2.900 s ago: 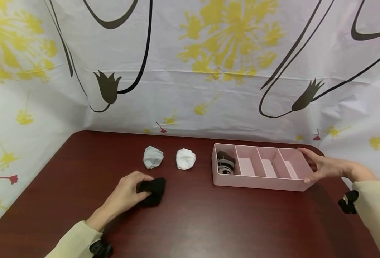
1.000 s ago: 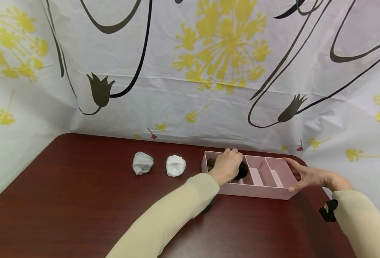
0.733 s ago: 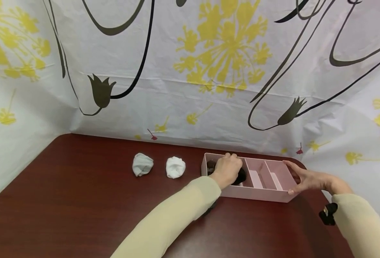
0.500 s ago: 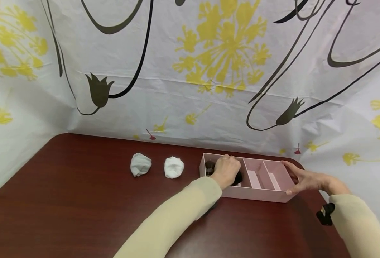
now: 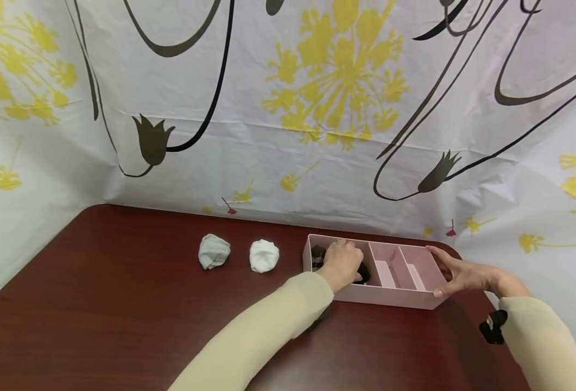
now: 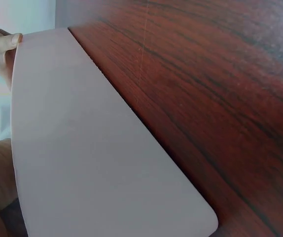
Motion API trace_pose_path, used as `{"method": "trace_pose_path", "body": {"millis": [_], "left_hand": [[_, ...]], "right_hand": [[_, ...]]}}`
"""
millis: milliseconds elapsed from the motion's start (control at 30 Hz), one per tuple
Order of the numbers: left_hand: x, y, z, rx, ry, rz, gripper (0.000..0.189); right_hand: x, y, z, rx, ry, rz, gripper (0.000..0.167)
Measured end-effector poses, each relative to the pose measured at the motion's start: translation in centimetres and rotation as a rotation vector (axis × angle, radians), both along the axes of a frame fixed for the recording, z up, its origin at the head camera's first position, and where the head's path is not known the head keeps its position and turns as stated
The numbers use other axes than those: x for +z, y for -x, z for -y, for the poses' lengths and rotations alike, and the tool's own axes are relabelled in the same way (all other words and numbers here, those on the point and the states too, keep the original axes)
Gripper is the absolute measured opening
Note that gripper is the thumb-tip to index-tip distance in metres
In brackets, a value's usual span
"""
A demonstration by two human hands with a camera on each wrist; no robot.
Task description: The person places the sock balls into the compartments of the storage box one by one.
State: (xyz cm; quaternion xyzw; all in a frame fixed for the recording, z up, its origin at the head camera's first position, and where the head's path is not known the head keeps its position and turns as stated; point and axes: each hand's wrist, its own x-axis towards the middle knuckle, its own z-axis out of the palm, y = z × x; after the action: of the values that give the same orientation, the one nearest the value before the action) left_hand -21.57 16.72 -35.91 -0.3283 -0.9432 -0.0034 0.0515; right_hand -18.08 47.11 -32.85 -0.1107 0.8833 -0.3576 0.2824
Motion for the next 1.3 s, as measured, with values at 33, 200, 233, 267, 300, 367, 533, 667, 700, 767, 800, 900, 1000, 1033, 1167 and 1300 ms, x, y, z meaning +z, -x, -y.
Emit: {"method": "trace_pose_path", "body": {"millis": [33,200,233,267,300,367,533,667,700,767,800,900,1000,1033,1167,1300], "left_hand": [[-0.1,-0.1,0.1,-0.006,-0.004,-0.007,0.033],[-0.2,-0.3,0.7,-0.046,-0.043,-0.049,0.035],[-0.2,-0.4,0.9,-0.055,-0.057,-0.057,0.036],[-0.1,-0.4,1.1,-0.066,-0.078,-0.064,0.037],[0.1,-0.4,1.4,-0.078,-0.102,-0.068,0.038],[0.5,-0.3,2.2,-0.099,-0.171,-0.063,0.041],[1.8,0.1,5.6,-0.122,-0.406,0.062,0.044],[2.6,0.6,8.9,-0.102,-0.546,0.156,0.045],[2.7,0.8,9.8,-0.095,-0.565,0.169,0.046],[2.7,1.2,11.5,-0.071,-0.596,0.191,0.047],[2.6,1.4,12.3,-0.056,-0.606,0.199,0.047],[2.2,2.1,14.7,0.004,-0.608,0.224,0.048],[1.4,2.5,16.6,0.054,-0.591,0.237,0.047],[1.1,2.6,17.1,0.063,-0.580,0.238,0.047],[-0.1,2.9,18.5,0.086,-0.530,0.254,0.046],[-1.2,3.0,18.9,0.094,-0.472,0.241,0.046]], "right_hand": [[-0.1,0.0,0.0,0.001,-0.004,-0.004,0.109],[-0.4,-0.3,0.0,0.006,-0.030,-0.021,0.109],[-0.5,-0.3,0.0,0.003,-0.046,-0.022,0.109],[-0.5,-0.4,0.1,0.004,-0.048,-0.022,0.110],[-0.6,-0.4,0.0,0.003,-0.052,-0.023,0.110],[-0.7,-0.4,0.0,0.002,-0.055,-0.023,0.110],[-0.6,-0.3,-0.4,0.024,-0.055,-0.051,0.109],[-0.3,0.0,-0.6,0.031,-0.055,-0.065,0.109],[-0.2,0.0,-0.5,0.029,-0.063,-0.066,0.109],[0.0,0.1,-0.5,0.011,-0.063,-0.055,0.111],[0.1,0.2,-0.4,0.005,-0.073,-0.053,0.111],[0.2,0.2,-0.3,0.001,-0.061,-0.048,0.110],[0.2,0.2,-0.3,0.005,-0.027,-0.042,0.109],[0.1,0.2,-0.3,0.006,-0.026,-0.043,0.109],[0.0,0.2,-0.4,0.002,-0.027,-0.037,0.109],[-0.2,0.2,-0.4,0.003,-0.007,-0.025,0.110]]}}
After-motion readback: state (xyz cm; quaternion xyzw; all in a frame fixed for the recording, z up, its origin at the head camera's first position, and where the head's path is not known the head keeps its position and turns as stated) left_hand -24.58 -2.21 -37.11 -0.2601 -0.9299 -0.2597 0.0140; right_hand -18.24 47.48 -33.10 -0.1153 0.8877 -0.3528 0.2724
